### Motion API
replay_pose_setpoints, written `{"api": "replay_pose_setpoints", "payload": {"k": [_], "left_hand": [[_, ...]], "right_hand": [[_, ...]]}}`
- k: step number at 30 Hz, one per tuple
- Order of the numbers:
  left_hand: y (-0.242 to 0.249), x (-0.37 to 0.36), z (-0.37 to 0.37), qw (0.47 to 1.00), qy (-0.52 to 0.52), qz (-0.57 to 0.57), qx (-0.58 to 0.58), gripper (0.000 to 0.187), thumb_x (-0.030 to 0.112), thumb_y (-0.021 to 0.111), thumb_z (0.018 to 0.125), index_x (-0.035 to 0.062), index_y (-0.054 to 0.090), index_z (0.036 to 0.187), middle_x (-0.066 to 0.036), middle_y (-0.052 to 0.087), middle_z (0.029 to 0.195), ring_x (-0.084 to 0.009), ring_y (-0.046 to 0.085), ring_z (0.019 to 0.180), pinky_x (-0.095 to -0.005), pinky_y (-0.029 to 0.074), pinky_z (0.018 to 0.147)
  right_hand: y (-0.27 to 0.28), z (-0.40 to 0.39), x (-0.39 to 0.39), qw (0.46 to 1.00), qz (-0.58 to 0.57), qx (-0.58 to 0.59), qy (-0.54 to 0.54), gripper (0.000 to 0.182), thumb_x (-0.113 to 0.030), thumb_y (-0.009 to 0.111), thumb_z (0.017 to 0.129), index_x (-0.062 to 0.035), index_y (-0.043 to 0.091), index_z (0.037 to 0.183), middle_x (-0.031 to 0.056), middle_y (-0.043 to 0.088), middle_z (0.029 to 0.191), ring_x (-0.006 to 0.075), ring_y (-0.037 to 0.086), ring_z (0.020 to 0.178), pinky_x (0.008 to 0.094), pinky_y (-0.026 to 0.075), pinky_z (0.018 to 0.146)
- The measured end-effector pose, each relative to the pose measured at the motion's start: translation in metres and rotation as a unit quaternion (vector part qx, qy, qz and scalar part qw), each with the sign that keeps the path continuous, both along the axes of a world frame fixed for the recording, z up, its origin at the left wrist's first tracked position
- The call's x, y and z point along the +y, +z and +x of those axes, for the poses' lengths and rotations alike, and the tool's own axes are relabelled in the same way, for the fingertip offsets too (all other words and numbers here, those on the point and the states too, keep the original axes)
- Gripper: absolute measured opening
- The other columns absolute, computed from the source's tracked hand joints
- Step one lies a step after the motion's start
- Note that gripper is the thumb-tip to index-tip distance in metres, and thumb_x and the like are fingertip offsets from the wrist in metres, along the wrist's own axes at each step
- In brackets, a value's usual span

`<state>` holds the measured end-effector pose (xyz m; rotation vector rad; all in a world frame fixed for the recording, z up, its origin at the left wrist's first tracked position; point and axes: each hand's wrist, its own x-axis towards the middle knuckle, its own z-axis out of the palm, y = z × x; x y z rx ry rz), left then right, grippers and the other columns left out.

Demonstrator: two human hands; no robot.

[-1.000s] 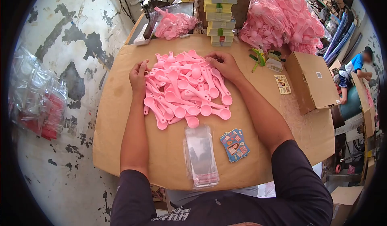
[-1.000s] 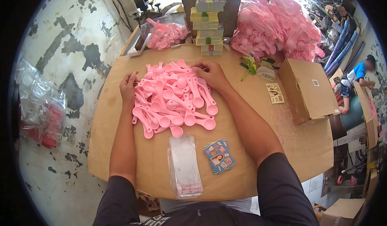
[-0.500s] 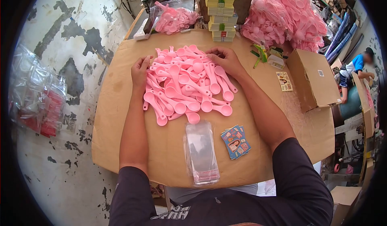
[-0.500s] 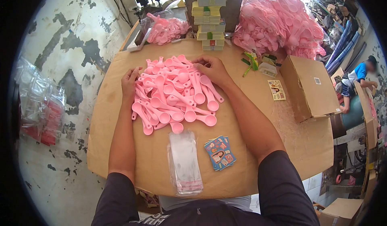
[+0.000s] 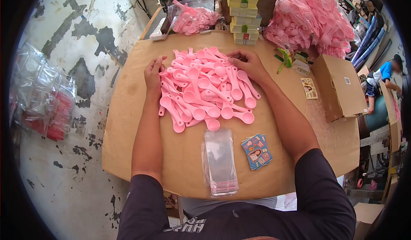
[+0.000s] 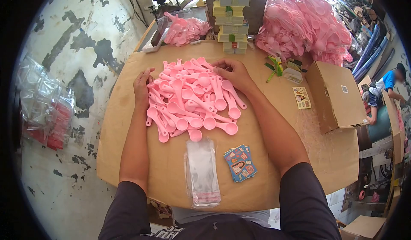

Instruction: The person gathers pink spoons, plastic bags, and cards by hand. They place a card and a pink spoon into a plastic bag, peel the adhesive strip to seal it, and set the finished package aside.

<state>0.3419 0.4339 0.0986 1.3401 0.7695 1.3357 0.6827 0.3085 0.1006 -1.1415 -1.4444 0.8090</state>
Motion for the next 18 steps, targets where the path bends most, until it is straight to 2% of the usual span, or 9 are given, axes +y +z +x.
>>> {"api": "replay_pose_setpoints", "payload": {"k": [4,8,11,15,18], "left_hand": [[0.002,-0.003,-0.001,0.998,-0.024,-0.022,-0.054,0.027,0.022,0.062,0.101,-0.0024,0.068,0.111,0.002,0.056,0.069,-0.0046,0.05,0.063,-0.0202,0.04,0.059],[0.005,-0.004,0.0,0.995,-0.02,-0.041,-0.092,0.027,0.021,0.062,0.101,-0.0022,0.066,0.114,0.001,0.058,0.071,-0.0059,0.055,0.065,-0.0201,0.044,0.062],[0.002,-0.002,0.0,0.992,-0.031,-0.043,-0.117,0.027,0.021,0.062,0.101,-0.0022,0.066,0.115,0.0,0.059,0.073,-0.0068,0.056,0.067,-0.0203,0.046,0.064],[0.005,-0.004,0.001,0.991,-0.033,-0.046,-0.125,0.027,0.02,0.061,0.101,-0.0026,0.065,0.115,0.0,0.06,0.073,-0.007,0.057,0.067,-0.0209,0.047,0.064],[0.005,-0.005,0.004,0.998,-0.02,-0.014,-0.065,0.027,0.02,0.062,0.101,-0.0023,0.067,0.115,0.001,0.06,0.074,-0.006,0.056,0.068,-0.0201,0.046,0.064]], "right_hand": [[0.005,-0.002,-0.006,0.998,-0.015,0.065,-0.003,0.023,-0.014,0.07,0.096,-0.001,0.07,0.114,0.0018,0.069,0.096,0.006,0.061,0.082,0.0212,0.048,0.071],[0.005,0.001,-0.006,0.997,-0.015,0.075,-0.019,0.019,-0.012,0.07,0.095,-0.0006,0.071,0.11,0.0026,0.071,0.098,0.0077,0.062,0.085,0.0221,0.049,0.074],[0.002,0.003,-0.003,0.994,-0.006,0.104,-0.033,0.018,-0.012,0.07,0.095,-0.0006,0.071,0.11,0.0013,0.07,0.095,0.0064,0.06,0.082,0.0216,0.048,0.071],[-0.006,0.008,0.003,0.989,0.027,0.132,-0.056,0.021,-0.016,0.071,0.095,-0.0016,0.069,0.11,-0.0007,0.066,0.09,0.0056,0.057,0.076,0.0208,0.047,0.069],[-0.005,0.011,0.005,0.986,0.026,0.15,-0.065,0.021,-0.017,0.072,0.095,-0.0014,0.069,0.11,-0.0006,0.066,0.089,0.0063,0.057,0.075,0.0212,0.047,0.07]]}}
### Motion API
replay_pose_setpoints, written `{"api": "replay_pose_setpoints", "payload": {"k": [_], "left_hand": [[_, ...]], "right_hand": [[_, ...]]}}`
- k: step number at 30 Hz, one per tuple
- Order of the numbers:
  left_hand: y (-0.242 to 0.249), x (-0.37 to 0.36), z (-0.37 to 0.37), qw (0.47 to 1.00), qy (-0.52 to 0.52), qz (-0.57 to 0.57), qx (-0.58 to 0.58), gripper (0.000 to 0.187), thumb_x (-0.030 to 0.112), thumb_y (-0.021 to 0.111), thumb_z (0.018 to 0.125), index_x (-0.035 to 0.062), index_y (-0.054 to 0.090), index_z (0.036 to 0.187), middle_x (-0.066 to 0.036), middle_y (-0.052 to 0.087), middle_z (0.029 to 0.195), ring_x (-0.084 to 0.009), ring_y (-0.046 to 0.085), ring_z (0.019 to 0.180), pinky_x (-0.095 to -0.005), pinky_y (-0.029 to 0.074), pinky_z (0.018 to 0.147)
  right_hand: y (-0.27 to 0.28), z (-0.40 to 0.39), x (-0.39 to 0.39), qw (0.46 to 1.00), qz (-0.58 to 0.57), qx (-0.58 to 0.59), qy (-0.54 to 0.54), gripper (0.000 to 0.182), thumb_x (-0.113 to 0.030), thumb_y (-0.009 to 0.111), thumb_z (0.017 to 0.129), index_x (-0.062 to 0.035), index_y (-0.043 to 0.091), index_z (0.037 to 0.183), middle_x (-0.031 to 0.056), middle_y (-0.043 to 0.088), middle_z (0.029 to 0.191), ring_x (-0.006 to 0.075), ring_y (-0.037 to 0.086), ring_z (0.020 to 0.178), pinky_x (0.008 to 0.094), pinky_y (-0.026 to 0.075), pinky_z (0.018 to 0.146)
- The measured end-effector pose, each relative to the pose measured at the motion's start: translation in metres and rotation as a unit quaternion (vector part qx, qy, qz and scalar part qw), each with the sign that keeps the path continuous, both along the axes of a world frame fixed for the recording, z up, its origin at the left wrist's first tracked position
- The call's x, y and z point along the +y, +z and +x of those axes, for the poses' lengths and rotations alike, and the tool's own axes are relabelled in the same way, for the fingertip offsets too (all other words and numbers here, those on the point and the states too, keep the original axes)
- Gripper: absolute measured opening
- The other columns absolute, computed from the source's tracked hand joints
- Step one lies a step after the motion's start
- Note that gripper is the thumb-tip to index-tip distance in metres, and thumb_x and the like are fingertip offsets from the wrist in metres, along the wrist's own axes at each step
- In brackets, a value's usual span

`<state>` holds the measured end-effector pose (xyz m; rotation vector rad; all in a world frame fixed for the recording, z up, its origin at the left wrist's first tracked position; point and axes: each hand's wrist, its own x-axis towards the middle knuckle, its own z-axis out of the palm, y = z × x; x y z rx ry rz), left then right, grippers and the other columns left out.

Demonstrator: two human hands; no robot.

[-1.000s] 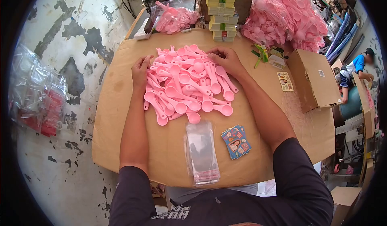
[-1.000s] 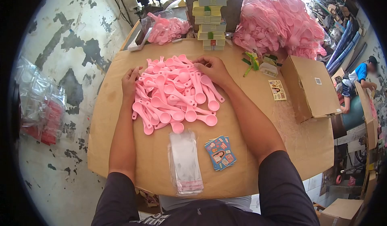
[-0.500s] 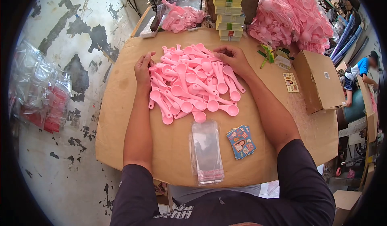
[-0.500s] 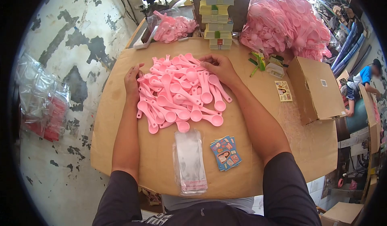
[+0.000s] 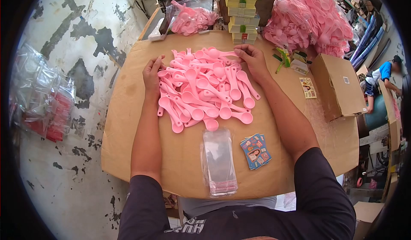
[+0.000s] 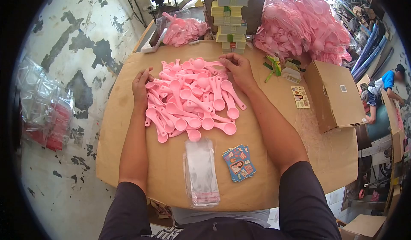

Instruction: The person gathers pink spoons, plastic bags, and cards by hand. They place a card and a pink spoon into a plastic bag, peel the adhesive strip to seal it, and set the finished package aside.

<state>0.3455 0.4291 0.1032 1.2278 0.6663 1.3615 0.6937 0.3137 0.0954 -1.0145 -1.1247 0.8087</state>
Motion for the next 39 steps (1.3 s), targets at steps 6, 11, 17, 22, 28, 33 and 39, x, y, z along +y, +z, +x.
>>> {"api": "replay_pose_setpoints", "payload": {"k": [6,11,17,22,28,33,39], "left_hand": [[0.001,-0.003,0.0,0.996,0.024,0.038,0.074,0.027,0.022,0.064,0.1,-0.0007,0.07,0.113,0.002,0.06,0.076,-0.0039,0.052,0.068,-0.0182,0.042,0.063],[-0.006,0.004,-0.004,0.999,0.025,0.019,0.042,0.03,0.024,0.064,0.101,-0.0004,0.068,0.118,0.0,0.063,0.085,-0.0047,0.057,0.077,-0.0195,0.046,0.073],[-0.001,0.001,0.006,0.996,0.058,0.024,0.063,0.047,0.035,0.056,0.104,-0.0005,0.058,0.135,-0.009,0.063,0.121,-0.0154,0.057,0.117,-0.0299,0.041,0.105],[0.001,-0.001,0.009,0.976,-0.074,0.075,0.188,0.053,0.039,0.052,0.105,0.0,0.053,0.141,-0.012,0.058,0.134,-0.0183,0.055,0.124,-0.0307,0.04,0.107],[0.004,-0.008,0.013,0.979,-0.085,0.089,0.161,0.057,0.043,0.051,0.105,0.0007,0.05,0.144,-0.013,0.057,0.138,-0.0181,0.055,0.124,-0.0299,0.04,0.107],[0.007,-0.006,0.014,0.978,-0.125,0.046,0.159,0.064,0.044,0.053,0.104,-0.0005,0.042,0.149,-0.016,0.055,0.143,-0.021,0.054,0.127,-0.0312,0.038,0.11],[0.001,-0.008,0.018,0.97,-0.032,0.133,0.203,0.061,0.044,0.052,0.105,-0.0012,0.048,0.147,-0.021,0.045,0.152,-0.0247,0.046,0.139,-0.0324,0.034,0.114]], "right_hand": [[-0.002,-0.001,0.001,1.0,-0.003,0.008,0.0,0.022,-0.017,0.072,0.095,-0.001,0.069,0.11,-0.0012,0.065,0.088,0.0063,0.056,0.074,0.0211,0.048,0.07],[-0.001,-0.001,-0.002,1.0,-0.003,0.008,0.006,0.021,-0.017,0.071,0.096,-0.0009,0.069,0.109,-0.0005,0.067,0.091,0.0069,0.059,0.08,0.0216,0.048,0.075],[0.009,-0.017,-0.006,0.994,-0.022,-0.103,0.029,0.042,-0.031,0.059,0.103,-0.001,0.061,0.133,0.0132,0.062,0.132,0.0187,0.057,0.12,0.0325,0.044,0.103],[0.007,-0.025,-0.001,0.903,0.019,-0.429,0.033,0.06,-0.05,0.045,0.105,-0.0038,0.054,0.142,0.0231,0.054,0.143,0.03,0.053,0.132,0.0383,0.041,0.11],[0.013,-0.035,-0.008,0.974,-0.023,-0.213,0.074,0.067,-0.056,0.042,0.104,-0.0039,0.051,0.145,0.0199,0.053,0.146,0.0332,0.05,0.135,0.0408,0.038,0.113],[0.011,-0.033,-0.005,0.947,-0.029,-0.305,0.098,0.068,-0.056,0.044,0.104,-0.0039,0.049,0.147,0.0198,0.051,0.148,0.0326,0.049,0.137,0.0395,0.037,0.114],[0.003,-0.032,-0.002,0.932,-0.018,-0.359,0.044,0.071,-0.059,0.042,0.103,-0.0047,0.048,0.148,0.0216,0.043,0.154,0.0337,0.039,0.144,0.0398,0.029,0.119]]}}
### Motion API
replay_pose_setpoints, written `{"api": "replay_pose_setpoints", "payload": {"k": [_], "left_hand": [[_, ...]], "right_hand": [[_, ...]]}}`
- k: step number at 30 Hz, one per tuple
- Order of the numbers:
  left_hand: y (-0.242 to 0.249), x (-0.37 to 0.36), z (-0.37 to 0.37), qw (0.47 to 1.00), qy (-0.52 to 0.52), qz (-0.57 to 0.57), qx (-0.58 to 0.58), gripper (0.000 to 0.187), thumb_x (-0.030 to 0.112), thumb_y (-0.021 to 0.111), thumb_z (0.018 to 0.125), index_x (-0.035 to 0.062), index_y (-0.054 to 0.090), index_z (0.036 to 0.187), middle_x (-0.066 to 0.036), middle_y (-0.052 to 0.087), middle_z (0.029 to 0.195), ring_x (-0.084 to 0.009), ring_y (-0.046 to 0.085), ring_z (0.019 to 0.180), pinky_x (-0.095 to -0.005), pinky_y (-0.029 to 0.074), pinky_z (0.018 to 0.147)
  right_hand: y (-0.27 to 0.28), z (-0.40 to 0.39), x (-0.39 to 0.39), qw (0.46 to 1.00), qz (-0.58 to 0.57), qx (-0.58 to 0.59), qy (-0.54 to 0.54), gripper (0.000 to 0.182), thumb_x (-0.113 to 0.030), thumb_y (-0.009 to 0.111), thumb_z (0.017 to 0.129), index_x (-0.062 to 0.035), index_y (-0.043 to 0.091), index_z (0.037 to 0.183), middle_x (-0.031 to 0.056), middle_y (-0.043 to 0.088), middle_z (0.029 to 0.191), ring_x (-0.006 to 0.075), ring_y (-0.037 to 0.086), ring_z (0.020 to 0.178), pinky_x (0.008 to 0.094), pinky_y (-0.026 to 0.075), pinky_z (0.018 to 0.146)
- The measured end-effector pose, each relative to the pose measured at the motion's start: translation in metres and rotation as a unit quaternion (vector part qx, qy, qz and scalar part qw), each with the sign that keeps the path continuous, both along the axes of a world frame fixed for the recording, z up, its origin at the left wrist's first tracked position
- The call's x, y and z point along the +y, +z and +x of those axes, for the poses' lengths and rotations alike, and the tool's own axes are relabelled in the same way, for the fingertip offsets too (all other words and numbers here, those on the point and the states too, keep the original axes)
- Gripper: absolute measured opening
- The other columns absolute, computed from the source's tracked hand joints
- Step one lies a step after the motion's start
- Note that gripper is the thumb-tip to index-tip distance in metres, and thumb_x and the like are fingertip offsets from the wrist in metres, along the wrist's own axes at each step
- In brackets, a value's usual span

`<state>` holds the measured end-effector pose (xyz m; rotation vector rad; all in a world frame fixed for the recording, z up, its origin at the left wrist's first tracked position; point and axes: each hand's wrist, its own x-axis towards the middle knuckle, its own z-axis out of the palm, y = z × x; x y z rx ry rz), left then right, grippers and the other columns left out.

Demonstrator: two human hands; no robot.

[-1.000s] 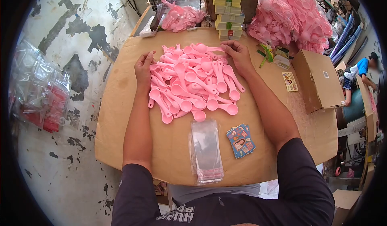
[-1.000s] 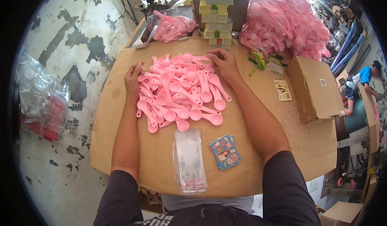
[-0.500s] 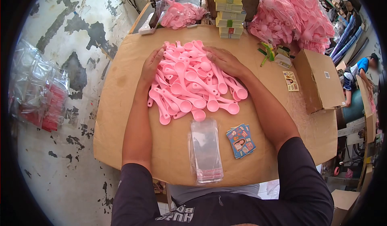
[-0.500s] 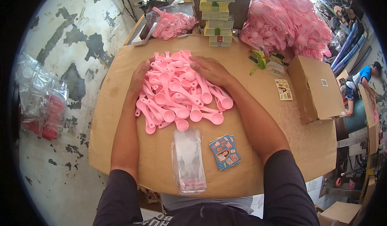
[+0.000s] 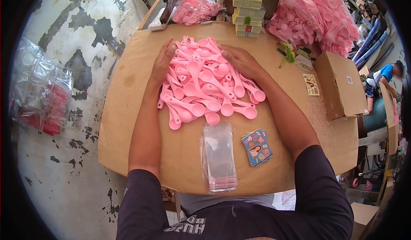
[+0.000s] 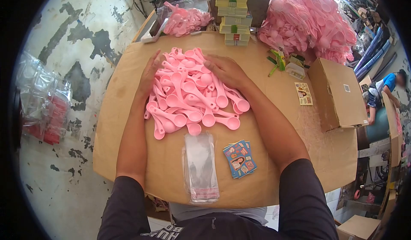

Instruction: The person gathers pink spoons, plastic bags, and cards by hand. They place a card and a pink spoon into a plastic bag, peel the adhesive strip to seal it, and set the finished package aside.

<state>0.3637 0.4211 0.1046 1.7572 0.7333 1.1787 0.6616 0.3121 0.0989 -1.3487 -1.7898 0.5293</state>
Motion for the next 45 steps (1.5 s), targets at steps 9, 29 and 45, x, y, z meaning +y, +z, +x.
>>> {"api": "replay_pose_setpoints", "payload": {"k": [9,29,45], "left_hand": [[0.0,-0.002,0.004,0.999,-0.034,-0.001,0.003,0.069,0.037,0.051,0.106,-0.0029,0.027,0.157,-0.022,0.017,0.166,-0.0249,0.014,0.155,-0.0341,0.029,0.119],[-0.016,0.008,0.007,0.994,0.044,0.083,0.055,0.07,0.046,0.049,0.106,-0.0055,0.037,0.152,-0.023,0.032,0.161,-0.0267,0.031,0.15,-0.0322,0.026,0.12],[-0.025,0.029,-0.007,0.986,-0.043,0.04,0.153,0.068,0.047,0.047,0.106,0.0042,0.034,0.157,-0.025,0.024,0.163,-0.0306,0.02,0.154,-0.0345,0.019,0.122]], "right_hand": [[-0.001,-0.002,0.0,0.998,0.041,-0.03,-0.033,0.069,-0.052,0.043,0.105,-0.0028,0.039,0.153,0.0247,0.027,0.162,0.0369,0.024,0.152,0.0406,0.019,0.124],[-0.003,0.004,0.003,0.996,-0.004,-0.082,-0.034,0.067,-0.058,0.038,0.104,-0.0076,0.052,0.146,0.0241,0.04,0.155,0.038,0.03,0.149,0.041,0.025,0.122],[0.003,0.004,0.002,0.994,0.035,-0.071,-0.073,0.066,-0.057,0.035,0.105,-0.0032,0.062,0.131,0.0251,0.035,0.158,0.0404,0.032,0.147,0.0427,0.023,0.122]]}}
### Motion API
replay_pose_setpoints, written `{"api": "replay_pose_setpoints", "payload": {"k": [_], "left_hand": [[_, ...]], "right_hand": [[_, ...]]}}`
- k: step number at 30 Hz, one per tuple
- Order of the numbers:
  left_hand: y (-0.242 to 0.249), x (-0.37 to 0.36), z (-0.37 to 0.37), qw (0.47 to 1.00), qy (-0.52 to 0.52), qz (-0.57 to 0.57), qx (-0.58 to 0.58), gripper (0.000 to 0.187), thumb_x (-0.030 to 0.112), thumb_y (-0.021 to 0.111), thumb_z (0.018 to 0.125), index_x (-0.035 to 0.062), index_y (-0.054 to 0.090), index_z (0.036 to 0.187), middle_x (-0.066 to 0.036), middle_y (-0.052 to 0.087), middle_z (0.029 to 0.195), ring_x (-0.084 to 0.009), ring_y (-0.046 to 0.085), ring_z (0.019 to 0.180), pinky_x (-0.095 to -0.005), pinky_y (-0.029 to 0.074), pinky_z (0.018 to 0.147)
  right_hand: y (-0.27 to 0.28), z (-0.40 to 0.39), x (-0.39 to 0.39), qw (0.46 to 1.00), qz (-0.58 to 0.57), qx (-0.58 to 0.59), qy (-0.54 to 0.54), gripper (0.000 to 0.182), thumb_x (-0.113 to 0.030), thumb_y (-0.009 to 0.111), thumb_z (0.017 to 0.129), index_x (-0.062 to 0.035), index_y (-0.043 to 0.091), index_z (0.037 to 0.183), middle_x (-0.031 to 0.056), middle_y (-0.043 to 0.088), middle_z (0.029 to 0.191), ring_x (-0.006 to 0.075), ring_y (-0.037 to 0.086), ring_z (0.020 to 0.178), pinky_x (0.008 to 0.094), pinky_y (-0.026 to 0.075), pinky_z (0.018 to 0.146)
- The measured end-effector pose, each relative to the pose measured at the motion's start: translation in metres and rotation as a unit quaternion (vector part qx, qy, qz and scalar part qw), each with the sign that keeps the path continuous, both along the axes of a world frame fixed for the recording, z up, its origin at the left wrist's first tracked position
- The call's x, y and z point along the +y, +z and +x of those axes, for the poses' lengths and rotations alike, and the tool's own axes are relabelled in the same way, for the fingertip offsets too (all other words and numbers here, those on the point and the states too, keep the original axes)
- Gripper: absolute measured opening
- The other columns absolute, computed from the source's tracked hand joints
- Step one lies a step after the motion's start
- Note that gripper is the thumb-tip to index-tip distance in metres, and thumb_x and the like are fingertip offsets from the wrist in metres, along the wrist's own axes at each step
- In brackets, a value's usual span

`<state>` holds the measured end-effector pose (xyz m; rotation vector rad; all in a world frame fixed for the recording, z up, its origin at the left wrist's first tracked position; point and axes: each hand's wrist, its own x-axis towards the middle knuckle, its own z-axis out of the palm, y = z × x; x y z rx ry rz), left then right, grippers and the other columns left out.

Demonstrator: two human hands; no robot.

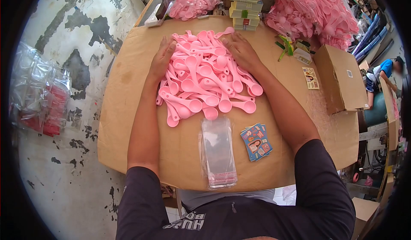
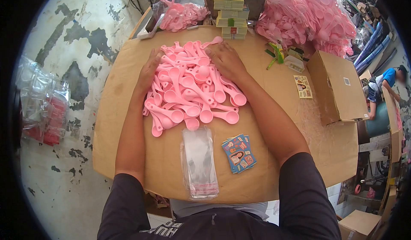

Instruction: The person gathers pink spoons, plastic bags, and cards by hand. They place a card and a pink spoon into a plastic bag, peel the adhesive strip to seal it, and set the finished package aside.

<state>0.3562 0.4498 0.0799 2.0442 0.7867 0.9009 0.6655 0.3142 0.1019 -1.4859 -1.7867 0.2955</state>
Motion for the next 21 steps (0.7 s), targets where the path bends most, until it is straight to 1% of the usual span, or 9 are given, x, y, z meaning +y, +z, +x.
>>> {"api": "replay_pose_setpoints", "payload": {"k": [2,5,7,8,10,13,17,19,21], "left_hand": [[0.015,-0.018,0.008,0.994,-0.001,-0.08,-0.081,0.074,0.047,0.047,0.106,0.0036,0.021,0.16,-0.024,0.027,0.163,-0.0291,0.029,0.151,-0.0322,0.025,0.12],[0.026,-0.027,0.008,0.985,-0.034,-0.149,-0.083,0.075,0.047,0.047,0.106,0.002,0.02,0.16,-0.023,0.028,0.163,-0.0292,0.03,0.15,-0.0325,0.025,0.12],[0.019,-0.015,0.005,0.989,-0.049,-0.119,-0.067,0.078,0.047,0.047,0.106,0.0015,0.015,0.16,-0.023,0.027,0.163,-0.0289,0.031,0.15,-0.0326,0.026,0.12],[0.013,-0.008,0.004,0.993,-0.065,-0.089,-0.051,0.081,0.047,0.047,0.106,0.0009,0.009,0.161,-0.022,0.027,0.163,-0.0286,0.032,0.149,-0.0327,0.026,0.12],[0.022,-0.024,0.009,0.991,-0.048,-0.1,-0.078,0.081,0.047,0.047,0.106,-0.0001,0.009,0.161,-0.022,0.027,0.163,-0.0281,0.032,0.15,-0.0325,0.026,0.12],[0.023,-0.027,0.01,0.992,-0.017,-0.085,-0.093,0.082,0.047,0.048,0.106,-0.0011,0.009,0.16,-0.022,0.028,0.162,-0.027,0.033,0.149,-0.0323,0.027,0.12],[0.019,-0.025,0.011,0.992,-0.006,-0.067,-0.105,0.082,0.047,0.049,0.105,-0.0012,0.011,0.16,-0.022,0.033,0.16,-0.0254,0.038,0.146,-0.032,0.029,0.118],[0.018,-0.021,0.008,0.991,-0.007,-0.094,-0.097,0.081,0.047,0.049,0.105,-0.0015,0.015,0.16,-0.022,0.037,0.158,-0.0248,0.042,0.143,-0.0317,0.031,0.117],[0.019,-0.02,0.005,0.988,-0.007,-0.12,-0.091,0.08,0.047,0.05,0.105,-0.0019,0.018,0.159,-0.022,0.041,0.155,-0.0242,0.045,0.14,-0.0314,0.034,0.115]], "right_hand": [[-0.007,0.0,0.002,0.998,-0.016,-0.051,-0.017,0.067,-0.058,0.034,0.105,-0.0037,0.06,0.134,0.0244,0.035,0.158,0.04,0.032,0.147,0.043,0.023,0.122],[-0.013,-0.001,0.003,0.995,0.04,-0.037,-0.086,0.066,-0.058,0.033,0.105,-0.0069,0.059,0.138,0.0242,0.037,0.157,0.0374,0.03,0.149,0.0442,0.021,0.122],[-0.011,0.0,0.002,0.989,-0.069,-0.094,-0.095,0.067,-0.06,0.032,0.105,-0.01,0.059,0.14,0.0241,0.039,0.156,0.0368,0.027,0.15,0.0463,0.02,0.122],[-0.012,-0.001,0.003,0.989,-0.069,-0.093,-0.095,0.067,-0.06,0.032,0.105,-0.01,0.059,0.14,0.0241,0.039,0.156,0.0368,0.027,0.15,0.0463,0.02,0.122],[-0.018,-0.002,0.007,0.996,0.044,-0.004,-0.082,0.066,-0.06,0.031,0.105,-0.0125,0.062,0.139,0.0243,0.039,0.156,0.0372,0.027,0.15,0.0465,0.019,0.123],[-0.018,0.003,0.009,0.998,-0.023,-0.053,-0.031,0.067,-0.06,0.03,0.105,-0.0115,0.061,0.139,0.024,0.038,0.157,0.0367,0.026,0.151,0.0439,0.019,0.123],[-0.012,0.001,0.005,0.999,-0.006,-0.025,-0.026,0.062,-0.056,0.034,0.106,-0.0103,0.061,0.139,0.0245,0.039,0.156,0.037,0.028,0.15,0.041,0.021,0.123],[-0.007,0.0,0.001,0.996,-0.003,0.089,-0.022,0.057,-0.05,0.04,0.106,-0.0084,0.061,0.138,0.0237,0.042,0.155,0.0364,0.031,0.149,0.039,0.025,0.121],[-0.012,0.002,0.006,0.989,0.005,0.146,-0.011,0.057,-0.05,0.042,0.106,-0.0073,0.06,0.139,0.0221,0.044,0.154,0.034,0.036,0.147,0.0377,0.03,0.119]]}}
